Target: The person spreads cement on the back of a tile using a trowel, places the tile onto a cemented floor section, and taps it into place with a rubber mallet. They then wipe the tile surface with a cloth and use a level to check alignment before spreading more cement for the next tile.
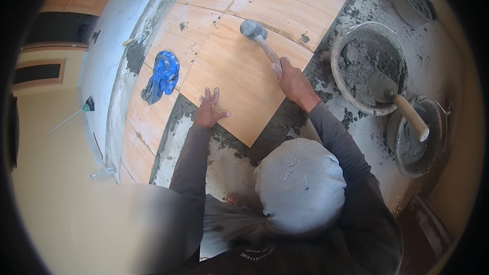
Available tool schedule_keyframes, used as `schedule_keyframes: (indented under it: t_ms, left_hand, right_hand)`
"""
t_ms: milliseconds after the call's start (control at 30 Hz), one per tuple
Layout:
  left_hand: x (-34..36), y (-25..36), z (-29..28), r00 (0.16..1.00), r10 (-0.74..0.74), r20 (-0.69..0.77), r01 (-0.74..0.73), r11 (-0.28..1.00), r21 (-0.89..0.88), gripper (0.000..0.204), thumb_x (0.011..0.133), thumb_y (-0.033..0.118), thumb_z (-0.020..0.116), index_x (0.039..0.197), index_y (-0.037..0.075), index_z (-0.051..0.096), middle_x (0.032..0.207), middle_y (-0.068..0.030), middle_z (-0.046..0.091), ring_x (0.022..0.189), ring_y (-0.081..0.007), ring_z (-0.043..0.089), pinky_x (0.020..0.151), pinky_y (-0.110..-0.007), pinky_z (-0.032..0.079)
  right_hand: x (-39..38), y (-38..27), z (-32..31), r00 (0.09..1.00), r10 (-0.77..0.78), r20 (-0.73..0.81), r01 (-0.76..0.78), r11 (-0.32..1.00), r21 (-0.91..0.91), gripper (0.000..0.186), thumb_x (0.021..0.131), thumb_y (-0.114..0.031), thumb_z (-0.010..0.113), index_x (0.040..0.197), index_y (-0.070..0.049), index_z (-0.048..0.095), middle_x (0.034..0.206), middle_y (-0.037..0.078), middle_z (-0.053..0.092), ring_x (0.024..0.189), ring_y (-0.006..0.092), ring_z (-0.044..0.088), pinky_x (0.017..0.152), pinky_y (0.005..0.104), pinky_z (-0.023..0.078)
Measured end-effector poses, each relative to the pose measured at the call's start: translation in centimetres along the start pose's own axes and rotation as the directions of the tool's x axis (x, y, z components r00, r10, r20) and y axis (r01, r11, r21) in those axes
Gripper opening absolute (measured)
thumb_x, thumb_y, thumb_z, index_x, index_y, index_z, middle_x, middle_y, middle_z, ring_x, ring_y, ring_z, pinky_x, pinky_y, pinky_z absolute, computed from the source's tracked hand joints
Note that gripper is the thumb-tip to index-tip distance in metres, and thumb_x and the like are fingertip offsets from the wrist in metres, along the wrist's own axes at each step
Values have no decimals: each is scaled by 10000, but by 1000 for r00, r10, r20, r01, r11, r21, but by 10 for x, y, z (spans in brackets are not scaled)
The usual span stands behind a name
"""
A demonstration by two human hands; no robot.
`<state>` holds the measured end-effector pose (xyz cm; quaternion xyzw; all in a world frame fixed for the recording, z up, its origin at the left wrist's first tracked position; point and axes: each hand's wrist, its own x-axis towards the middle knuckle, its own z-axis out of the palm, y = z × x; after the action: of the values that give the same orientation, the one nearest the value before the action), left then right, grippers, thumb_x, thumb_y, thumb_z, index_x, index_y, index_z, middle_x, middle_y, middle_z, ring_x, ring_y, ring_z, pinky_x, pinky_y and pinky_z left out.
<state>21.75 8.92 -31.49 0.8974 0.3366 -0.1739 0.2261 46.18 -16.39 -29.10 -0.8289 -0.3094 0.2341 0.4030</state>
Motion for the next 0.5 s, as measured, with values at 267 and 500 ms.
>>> schedule_keyframes:
  t_ms: [267, 500]
  left_hand:
    - [-2, 2, 1, 999, -7, -32, 7, 1000, -20, 1130, 715, 409, 928, 1650, 277, 307, 1742, -175, 115, 1568, -506, 127, 1279, -487, 253]
    - [-13, -21, 6, 998, -14, -67, 13, 1000, -3, 1087, 734, 434, 909, 1642, 299, 327, 1742, -172, 114, 1569, -508, 124, 1276, -514, 252]
  right_hand:
    - [92, -23, 28, 979, -194, -69, 187, 978, -94, 474, 1107, -439, 449, 1305, -10, 486, 852, 333, 675, 814, 535, 674, 722, 576, 519]
    - [88, -100, 53, 969, -243, 41, 245, 968, -50, 482, 1092, -479, 484, 1204, -11, 517, 791, 322, 658, 787, 522, 671, 702, 576, 506]
